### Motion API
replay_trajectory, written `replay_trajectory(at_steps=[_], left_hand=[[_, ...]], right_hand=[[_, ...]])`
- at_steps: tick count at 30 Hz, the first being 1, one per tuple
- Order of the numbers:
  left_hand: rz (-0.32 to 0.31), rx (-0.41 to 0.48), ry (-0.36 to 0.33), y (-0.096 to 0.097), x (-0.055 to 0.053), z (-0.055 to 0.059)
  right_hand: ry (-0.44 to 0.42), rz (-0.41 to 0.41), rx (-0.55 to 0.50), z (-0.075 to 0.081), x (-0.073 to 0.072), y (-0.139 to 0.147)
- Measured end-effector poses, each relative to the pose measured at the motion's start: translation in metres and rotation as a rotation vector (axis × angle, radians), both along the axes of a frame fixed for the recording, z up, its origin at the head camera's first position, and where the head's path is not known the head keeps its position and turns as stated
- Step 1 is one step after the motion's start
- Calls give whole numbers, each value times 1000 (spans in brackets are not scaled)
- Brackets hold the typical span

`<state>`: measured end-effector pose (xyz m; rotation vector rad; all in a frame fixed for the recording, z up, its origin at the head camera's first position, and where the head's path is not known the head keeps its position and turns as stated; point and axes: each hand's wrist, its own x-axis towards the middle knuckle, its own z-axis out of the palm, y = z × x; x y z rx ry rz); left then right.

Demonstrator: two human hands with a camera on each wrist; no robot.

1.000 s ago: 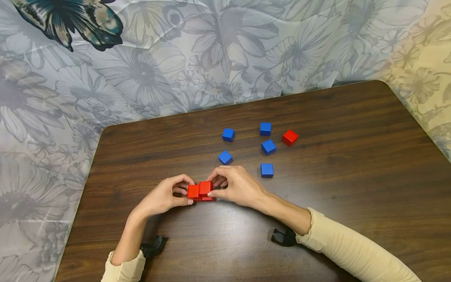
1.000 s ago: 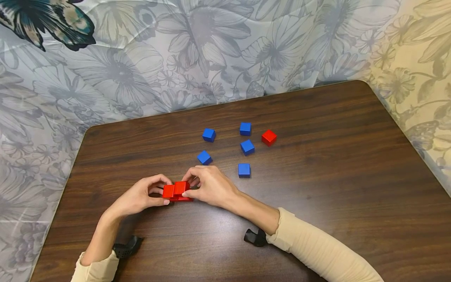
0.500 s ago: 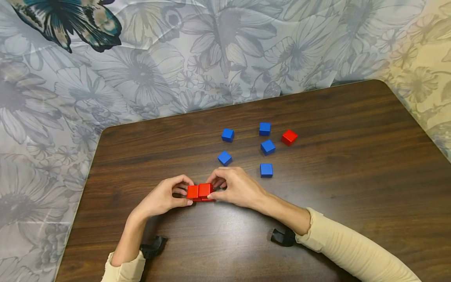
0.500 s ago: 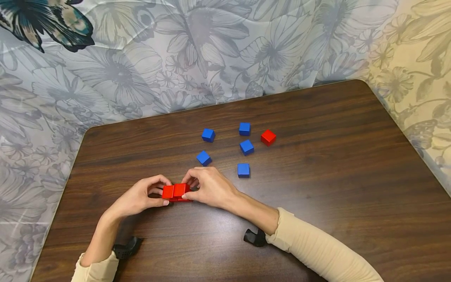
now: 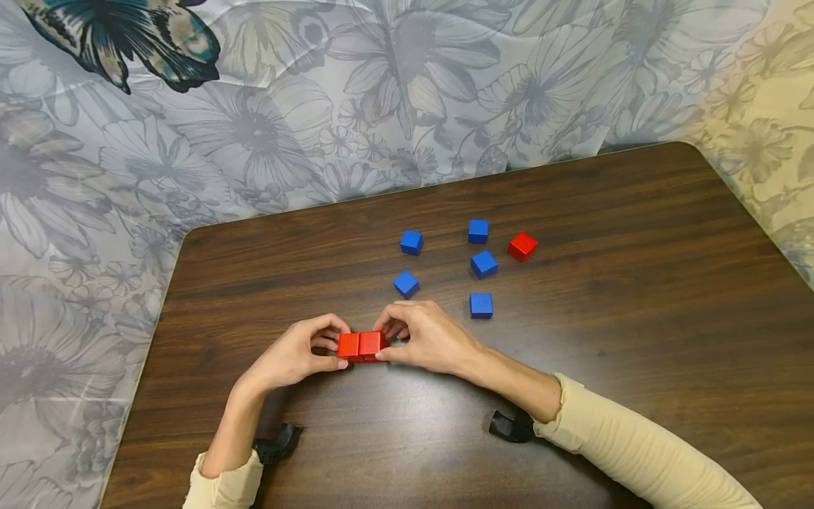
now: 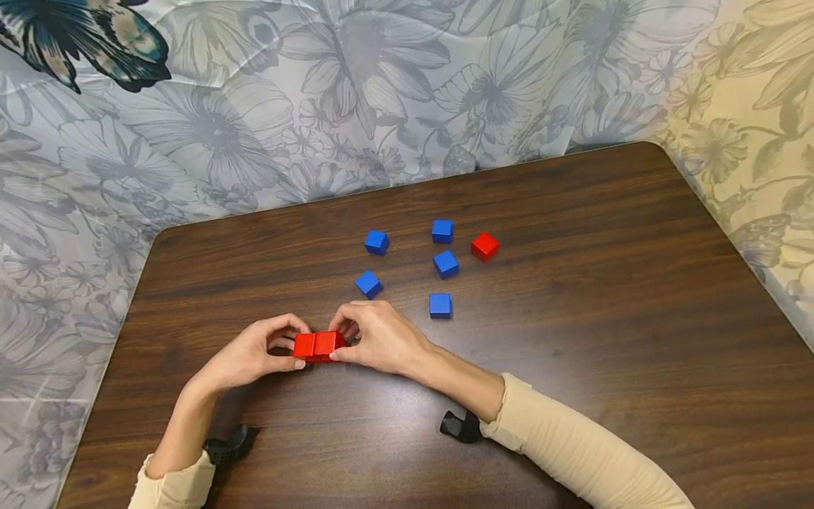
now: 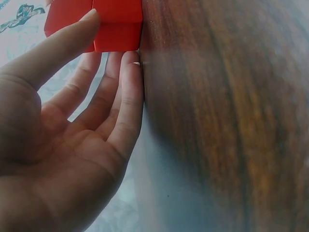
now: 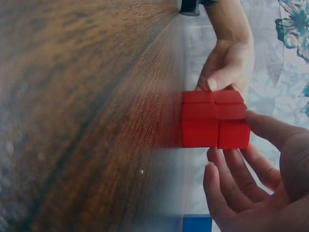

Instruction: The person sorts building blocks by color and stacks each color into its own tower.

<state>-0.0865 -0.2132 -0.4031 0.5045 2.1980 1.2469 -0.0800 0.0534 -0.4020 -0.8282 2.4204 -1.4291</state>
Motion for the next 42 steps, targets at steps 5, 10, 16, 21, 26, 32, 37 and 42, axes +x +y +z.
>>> replay_trajectory(at_steps=[5, 10, 16, 21, 26, 32, 37, 42], left_hand=[[1, 2, -1, 0, -1, 0], [0, -1, 7, 1, -2, -1], [1, -2, 1, 2, -2, 0], [0, -10, 1, 1, -1, 0], [1, -21, -2, 1, -1, 0], [2, -19, -4, 1, 0, 0], [3, -23, 1, 1, 0, 0], [6, -26, 0, 1, 1, 0]], right_hand=[[0, 7, -8, 1, -1, 1], [-1, 12, -14, 1, -1, 1], [3, 16, -5, 2, -1, 2], [6, 19, -1, 2, 0, 1], [7, 22, -4, 1, 0, 1], [9, 27, 1, 1, 0, 1], [11, 38, -10, 2, -1, 2], [20, 47, -17, 6, -4, 5]])
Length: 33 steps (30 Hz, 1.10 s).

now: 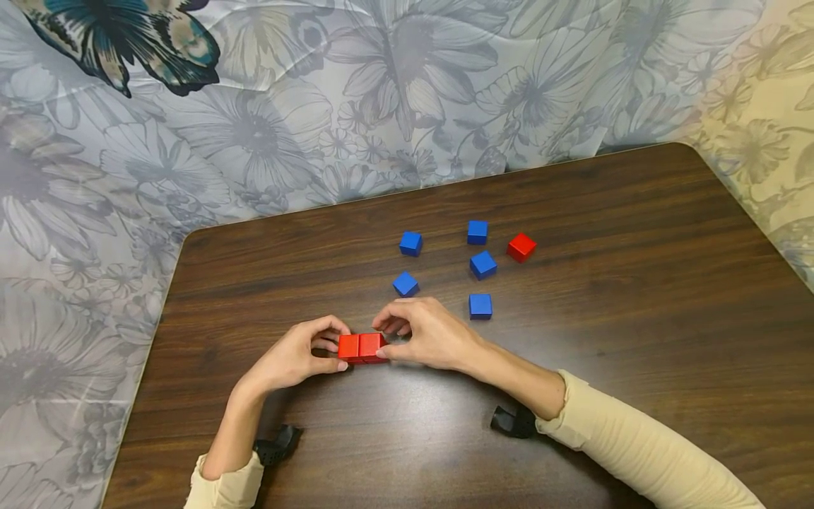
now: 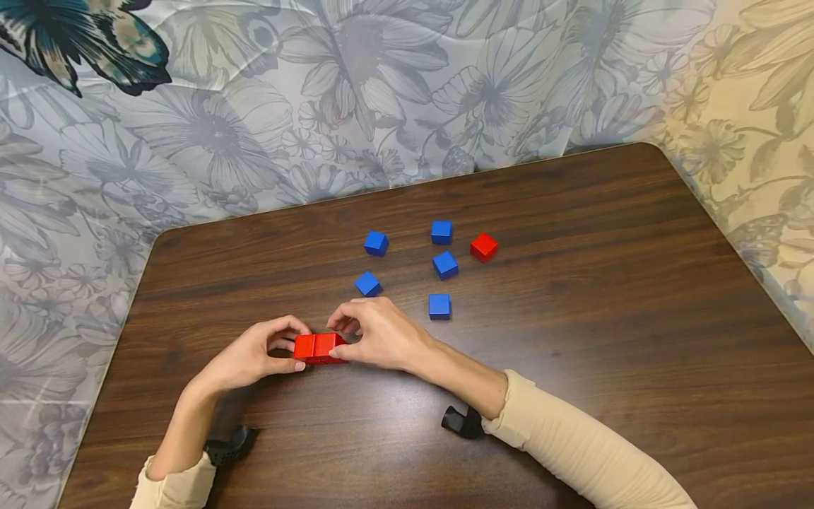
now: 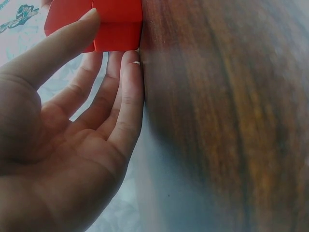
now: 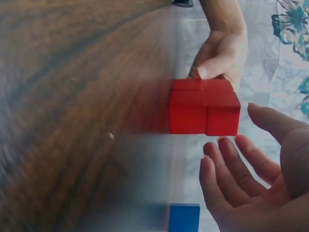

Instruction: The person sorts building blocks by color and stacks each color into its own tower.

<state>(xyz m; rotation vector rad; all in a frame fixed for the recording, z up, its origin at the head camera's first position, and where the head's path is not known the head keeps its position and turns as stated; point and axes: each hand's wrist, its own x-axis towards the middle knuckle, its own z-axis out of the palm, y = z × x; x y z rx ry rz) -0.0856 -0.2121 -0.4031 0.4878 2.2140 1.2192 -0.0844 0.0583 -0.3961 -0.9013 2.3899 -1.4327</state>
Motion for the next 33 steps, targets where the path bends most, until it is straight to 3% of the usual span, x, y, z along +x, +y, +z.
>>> replay_trajectory(at_steps=[6, 22, 33], left_hand=[[-1, -4, 6, -1, 1, -1], [-3, -17, 24, -1, -1, -1], [-2, -13, 8, -1, 1, -1]], right_hand=[[15, 4, 0, 8, -5, 7], [53, -97, 19, 28, -21, 34], [67, -112, 40, 32, -27, 51]])
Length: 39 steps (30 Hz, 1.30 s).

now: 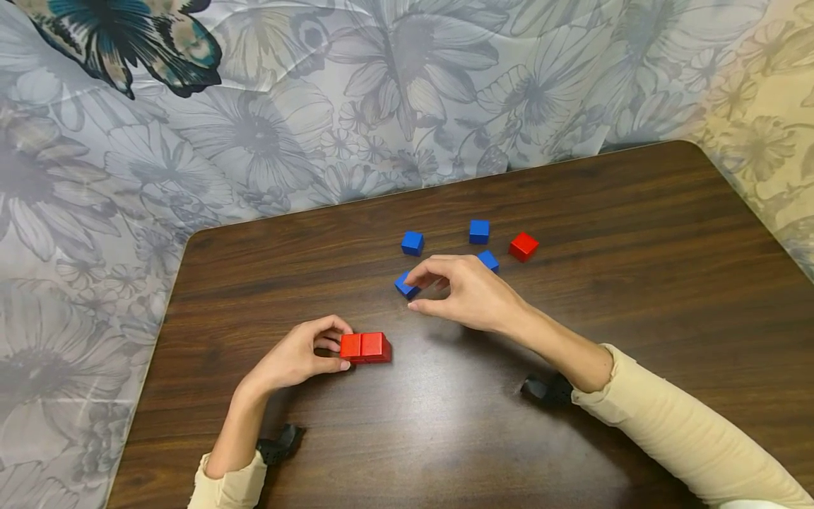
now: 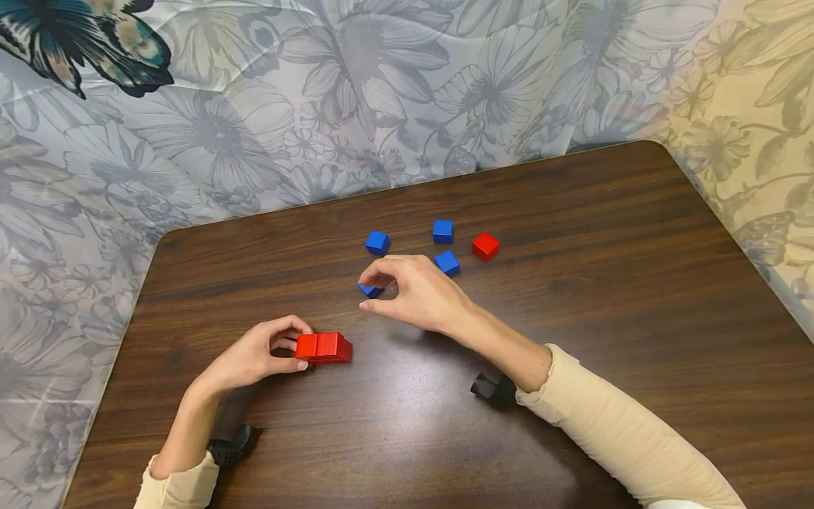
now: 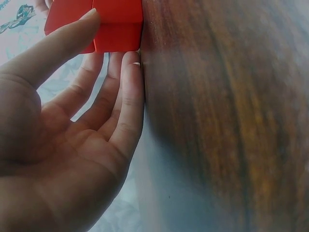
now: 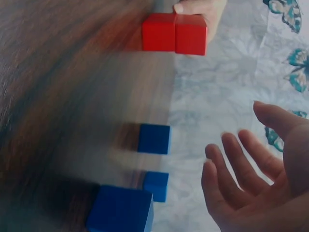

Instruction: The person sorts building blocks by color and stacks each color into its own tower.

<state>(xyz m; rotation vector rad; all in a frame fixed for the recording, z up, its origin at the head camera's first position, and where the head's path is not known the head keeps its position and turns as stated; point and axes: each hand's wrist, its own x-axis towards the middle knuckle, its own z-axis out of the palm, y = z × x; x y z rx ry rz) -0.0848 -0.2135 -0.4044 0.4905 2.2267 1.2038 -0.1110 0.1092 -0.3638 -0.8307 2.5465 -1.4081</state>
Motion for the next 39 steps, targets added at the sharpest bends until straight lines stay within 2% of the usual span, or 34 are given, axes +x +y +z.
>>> replay_trajectory(at_steps=[18, 24, 31, 39], left_hand=[[3, -11, 10, 1, 0, 0], [5, -12, 6, 1, 0, 0], [7, -14, 4, 1, 0, 0], [11, -11, 0, 0, 0, 0]], right_hand=[[82, -34, 3, 2, -3, 31], [104, -73, 40, 4, -6, 41], [78, -115, 63, 4, -9, 54], [87, -159, 63, 0, -11, 70]])
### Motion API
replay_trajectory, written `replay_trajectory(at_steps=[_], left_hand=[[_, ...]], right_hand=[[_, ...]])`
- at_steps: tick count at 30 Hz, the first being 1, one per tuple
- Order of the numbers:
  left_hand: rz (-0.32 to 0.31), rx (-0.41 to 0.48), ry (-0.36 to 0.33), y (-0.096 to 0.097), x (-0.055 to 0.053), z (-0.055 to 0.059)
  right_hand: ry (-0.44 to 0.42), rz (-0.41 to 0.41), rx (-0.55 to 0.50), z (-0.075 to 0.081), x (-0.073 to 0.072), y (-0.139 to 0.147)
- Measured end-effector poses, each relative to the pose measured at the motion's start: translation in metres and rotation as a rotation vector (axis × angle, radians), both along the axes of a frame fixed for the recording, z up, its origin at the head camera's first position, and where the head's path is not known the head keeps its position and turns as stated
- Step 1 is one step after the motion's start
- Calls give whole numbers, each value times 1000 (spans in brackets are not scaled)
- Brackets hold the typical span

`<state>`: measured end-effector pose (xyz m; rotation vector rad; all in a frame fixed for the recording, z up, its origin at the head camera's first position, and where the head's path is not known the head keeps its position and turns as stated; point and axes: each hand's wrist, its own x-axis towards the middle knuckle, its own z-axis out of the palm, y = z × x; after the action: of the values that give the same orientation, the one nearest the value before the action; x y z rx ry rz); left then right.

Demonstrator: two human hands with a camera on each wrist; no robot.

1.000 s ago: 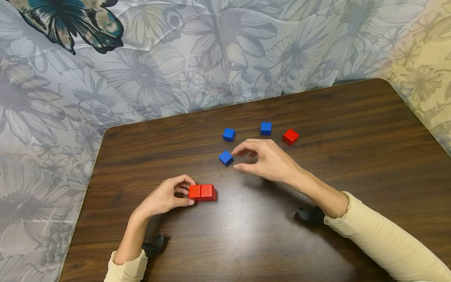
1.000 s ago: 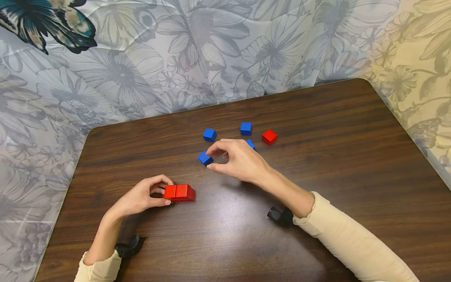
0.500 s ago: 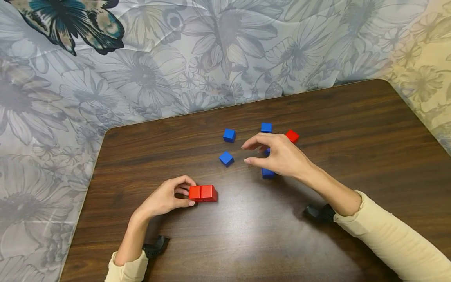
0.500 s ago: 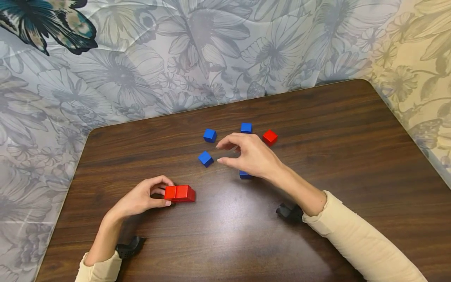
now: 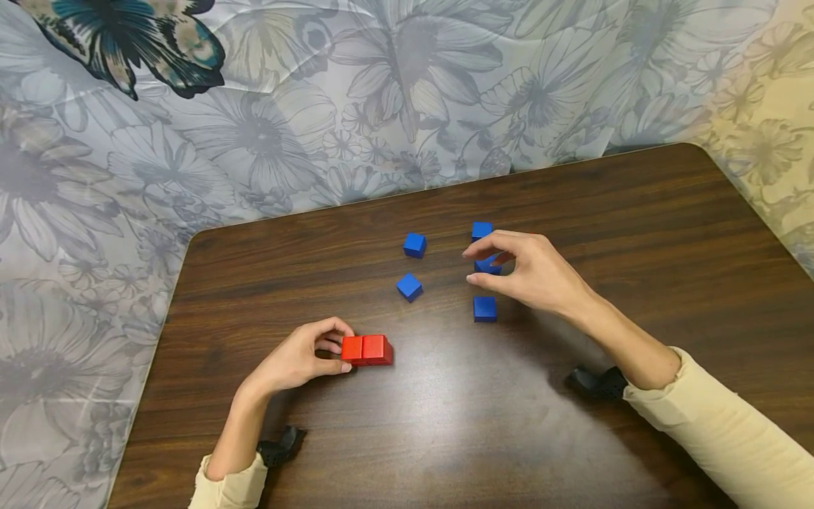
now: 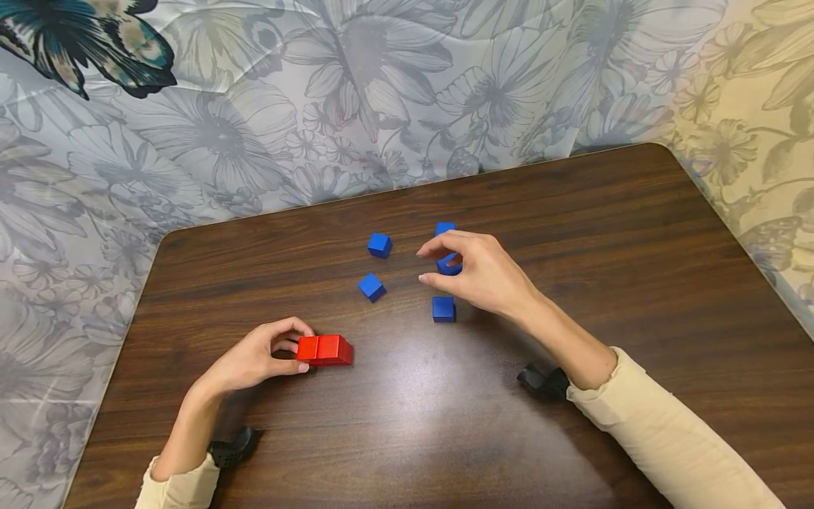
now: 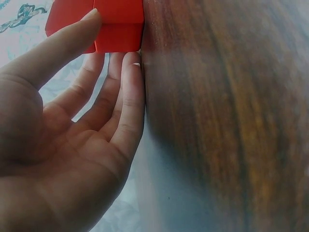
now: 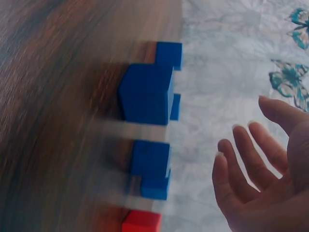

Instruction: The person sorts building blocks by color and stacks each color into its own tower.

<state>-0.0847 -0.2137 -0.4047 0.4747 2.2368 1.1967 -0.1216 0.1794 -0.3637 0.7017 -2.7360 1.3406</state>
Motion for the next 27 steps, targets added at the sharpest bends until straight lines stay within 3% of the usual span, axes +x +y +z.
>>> replay_trajectory(at_steps=[7, 27], left_hand=[[0, -5, 9, -1, 1, 1], [-4, -17, 13, 0, -1, 1]], right_hand=[[-3, -60, 47, -1, -1, 12], [53, -123, 128, -4, -5, 46]])
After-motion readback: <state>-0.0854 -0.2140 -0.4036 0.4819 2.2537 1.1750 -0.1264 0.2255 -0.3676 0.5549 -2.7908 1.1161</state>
